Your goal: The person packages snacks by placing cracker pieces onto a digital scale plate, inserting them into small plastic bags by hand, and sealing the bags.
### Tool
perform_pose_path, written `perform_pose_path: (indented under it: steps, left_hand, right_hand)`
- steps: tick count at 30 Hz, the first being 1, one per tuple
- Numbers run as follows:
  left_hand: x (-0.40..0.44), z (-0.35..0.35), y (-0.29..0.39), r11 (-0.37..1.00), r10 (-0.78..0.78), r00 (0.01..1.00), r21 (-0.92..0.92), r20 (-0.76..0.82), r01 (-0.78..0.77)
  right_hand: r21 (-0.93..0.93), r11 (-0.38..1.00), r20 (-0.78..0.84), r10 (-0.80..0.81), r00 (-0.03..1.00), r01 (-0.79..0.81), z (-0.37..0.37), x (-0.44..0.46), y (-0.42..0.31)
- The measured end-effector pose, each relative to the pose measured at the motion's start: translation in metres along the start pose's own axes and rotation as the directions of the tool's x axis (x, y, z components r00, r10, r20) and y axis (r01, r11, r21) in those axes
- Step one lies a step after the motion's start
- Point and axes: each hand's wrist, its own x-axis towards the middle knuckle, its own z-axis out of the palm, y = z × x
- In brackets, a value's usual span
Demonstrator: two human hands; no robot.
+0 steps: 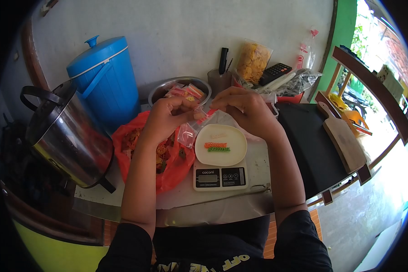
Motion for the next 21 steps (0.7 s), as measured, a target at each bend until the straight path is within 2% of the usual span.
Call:
perform_pose_path:
  steps: [1,4,7,10,13,16,19,21]
  left_hand:
    - [0.000,0.001,0.000,1.000,-0.012,1.000,-0.006,0.016,0.012]
    - [0.000,0.003,-0.001,1.000,0.003,1.000,0.029,0.013,-0.004]
    - [-0.001,0.002,0.002,1.000,-0.013,1.000,0.029,0.003,0.013]
    - [0.001,0.000,0.001,1.000,-0.003,1.000,-0.006,-0.013,0.003]
    - [-0.003,-0.002,0.017,0.999,-0.038,0.990,0.032,-0.138,0.043]
    - [0.001,-0.013,0.003,1.000,0.026,0.988,-0.001,-0.152,-0.027]
    - [0.002,-0.012,0.001,0.993,0.084,0.983,-0.063,-0.165,-0.095]
    - [0.002,-0.012,0.001,0.996,0.072,0.982,-0.034,-0.174,-0.079]
  right_hand:
    - [0.016,1.000,0.009,-0.002,1.000,0.002,0.001,0.000,-0.001]
    - [0.157,0.971,0.012,0.180,0.984,-0.179,0.005,0.001,-0.006]
    - [0.119,0.979,0.070,0.158,0.985,-0.165,0.011,0.000,-0.006]
    - [0.100,0.990,0.026,0.097,0.995,-0.099,0.010,0.001,-0.006]
    - [0.119,0.962,-0.039,0.254,0.967,-0.248,0.012,0.000,0.010]
    - [-0.292,0.910,0.264,0.371,0.890,-0.293,0.031,-0.017,0.049]
    - [-0.492,0.836,0.357,0.450,0.819,-0.245,0.055,-0.033,0.078]
    - [-0.494,0.811,0.353,0.516,0.780,-0.313,0.061,-0.035,0.080]
